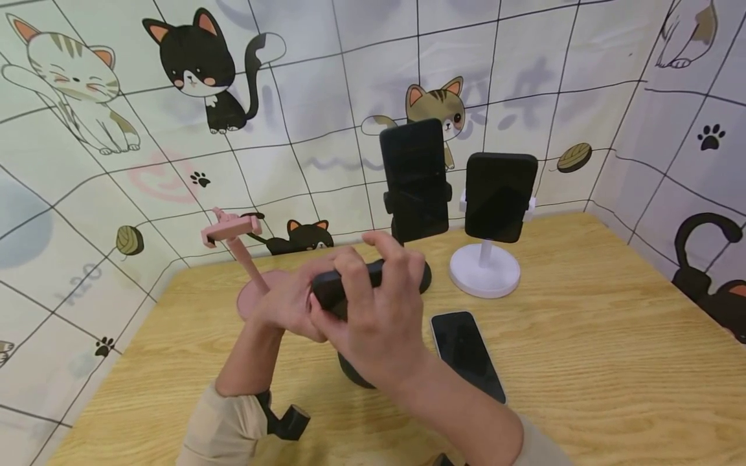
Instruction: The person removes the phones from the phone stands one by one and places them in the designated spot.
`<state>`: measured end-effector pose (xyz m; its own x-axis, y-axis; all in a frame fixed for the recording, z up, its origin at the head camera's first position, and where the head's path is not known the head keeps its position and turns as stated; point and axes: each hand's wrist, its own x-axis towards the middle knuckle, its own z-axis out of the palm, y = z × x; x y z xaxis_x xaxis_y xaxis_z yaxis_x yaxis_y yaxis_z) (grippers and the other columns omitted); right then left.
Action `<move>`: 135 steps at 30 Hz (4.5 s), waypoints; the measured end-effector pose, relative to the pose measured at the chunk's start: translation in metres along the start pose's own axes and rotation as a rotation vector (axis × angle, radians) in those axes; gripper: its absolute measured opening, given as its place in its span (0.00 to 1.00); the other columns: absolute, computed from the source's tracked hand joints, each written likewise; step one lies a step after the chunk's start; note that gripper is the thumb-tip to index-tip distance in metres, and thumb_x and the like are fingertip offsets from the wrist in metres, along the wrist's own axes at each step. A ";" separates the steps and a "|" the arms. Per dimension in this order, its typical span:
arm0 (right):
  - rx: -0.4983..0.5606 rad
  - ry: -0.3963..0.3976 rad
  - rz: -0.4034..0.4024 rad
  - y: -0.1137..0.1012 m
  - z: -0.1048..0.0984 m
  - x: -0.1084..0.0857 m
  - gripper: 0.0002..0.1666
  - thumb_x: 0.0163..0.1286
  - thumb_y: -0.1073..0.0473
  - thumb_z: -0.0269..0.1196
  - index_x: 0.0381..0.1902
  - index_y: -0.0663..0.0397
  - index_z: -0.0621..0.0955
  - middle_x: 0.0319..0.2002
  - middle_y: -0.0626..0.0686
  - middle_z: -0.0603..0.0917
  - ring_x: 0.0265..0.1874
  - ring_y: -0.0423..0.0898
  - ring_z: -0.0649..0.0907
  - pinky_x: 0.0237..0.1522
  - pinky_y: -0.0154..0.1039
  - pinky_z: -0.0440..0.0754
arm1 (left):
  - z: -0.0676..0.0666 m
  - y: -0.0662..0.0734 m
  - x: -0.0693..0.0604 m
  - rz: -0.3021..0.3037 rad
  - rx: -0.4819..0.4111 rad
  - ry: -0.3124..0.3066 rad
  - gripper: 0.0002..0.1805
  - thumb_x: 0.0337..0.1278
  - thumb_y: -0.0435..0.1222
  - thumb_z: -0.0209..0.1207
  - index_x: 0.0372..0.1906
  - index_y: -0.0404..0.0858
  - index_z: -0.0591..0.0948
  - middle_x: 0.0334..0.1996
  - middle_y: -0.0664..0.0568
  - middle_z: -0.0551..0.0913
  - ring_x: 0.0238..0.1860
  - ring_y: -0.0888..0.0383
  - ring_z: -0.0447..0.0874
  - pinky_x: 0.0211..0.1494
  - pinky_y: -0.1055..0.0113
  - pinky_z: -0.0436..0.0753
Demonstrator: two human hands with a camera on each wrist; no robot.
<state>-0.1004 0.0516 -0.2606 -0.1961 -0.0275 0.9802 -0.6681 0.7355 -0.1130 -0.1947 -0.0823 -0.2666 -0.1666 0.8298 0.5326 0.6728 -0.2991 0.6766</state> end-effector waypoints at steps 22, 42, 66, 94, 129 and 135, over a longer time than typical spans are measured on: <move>0.095 -0.061 0.037 0.009 -0.004 0.005 0.22 0.55 0.48 0.57 0.36 0.63 0.71 0.45 0.68 0.66 0.46 0.63 0.67 0.34 0.51 0.74 | -0.003 0.000 0.002 -0.026 -0.073 -0.045 0.19 0.29 0.27 0.61 0.38 0.30 0.77 0.36 0.48 0.69 0.41 0.52 0.64 0.47 0.56 0.71; 0.083 -0.056 0.003 0.008 -0.005 0.003 0.25 0.59 0.43 0.55 0.36 0.62 0.71 0.44 0.68 0.67 0.45 0.63 0.66 0.36 0.51 0.73 | -0.007 0.003 0.003 0.019 -0.029 -0.116 0.24 0.30 0.26 0.59 0.44 0.29 0.73 0.37 0.50 0.66 0.41 0.53 0.62 0.46 0.57 0.72; 0.257 -0.014 -0.155 0.010 -0.005 0.002 0.24 0.55 0.45 0.59 0.33 0.62 0.72 0.38 0.67 0.69 0.41 0.59 0.70 0.37 0.44 0.72 | -0.004 0.001 0.004 0.032 -0.067 -0.108 0.39 0.37 0.58 0.63 0.45 0.28 0.72 0.41 0.46 0.67 0.46 0.50 0.63 0.50 0.57 0.72; 0.463 -0.105 0.018 0.034 0.006 -0.059 0.44 0.22 0.52 0.78 0.43 0.60 0.77 0.47 0.64 0.70 0.46 0.56 0.74 0.44 0.43 0.77 | -0.005 -0.002 -0.001 -0.010 -0.095 -0.095 0.26 0.30 0.29 0.58 0.46 0.29 0.71 0.42 0.44 0.68 0.47 0.48 0.63 0.51 0.52 0.70; -0.152 -0.623 0.554 0.129 -0.093 -0.046 0.34 0.34 0.61 0.75 0.39 0.66 0.71 0.42 0.64 0.67 0.37 0.60 0.68 0.33 0.63 0.73 | 0.029 0.020 -0.008 -0.075 0.616 0.214 0.18 0.47 0.34 0.61 0.48 0.40 0.76 0.53 0.45 0.68 0.51 0.55 0.69 0.48 0.66 0.73; -0.213 -0.813 0.664 0.173 -0.100 -0.064 0.33 0.42 0.53 0.72 0.40 0.70 0.72 0.41 0.69 0.68 0.33 0.61 0.70 0.27 0.54 0.76 | 0.026 0.020 -0.004 -0.045 0.687 0.167 0.16 0.49 0.36 0.59 0.47 0.39 0.76 0.51 0.45 0.69 0.45 0.56 0.70 0.43 0.70 0.72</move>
<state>-0.1319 0.2486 -0.3262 -0.9461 0.0365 0.3217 -0.1281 0.8703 -0.4756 -0.1619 -0.0792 -0.2685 -0.2763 0.7343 0.6200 0.9561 0.1445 0.2549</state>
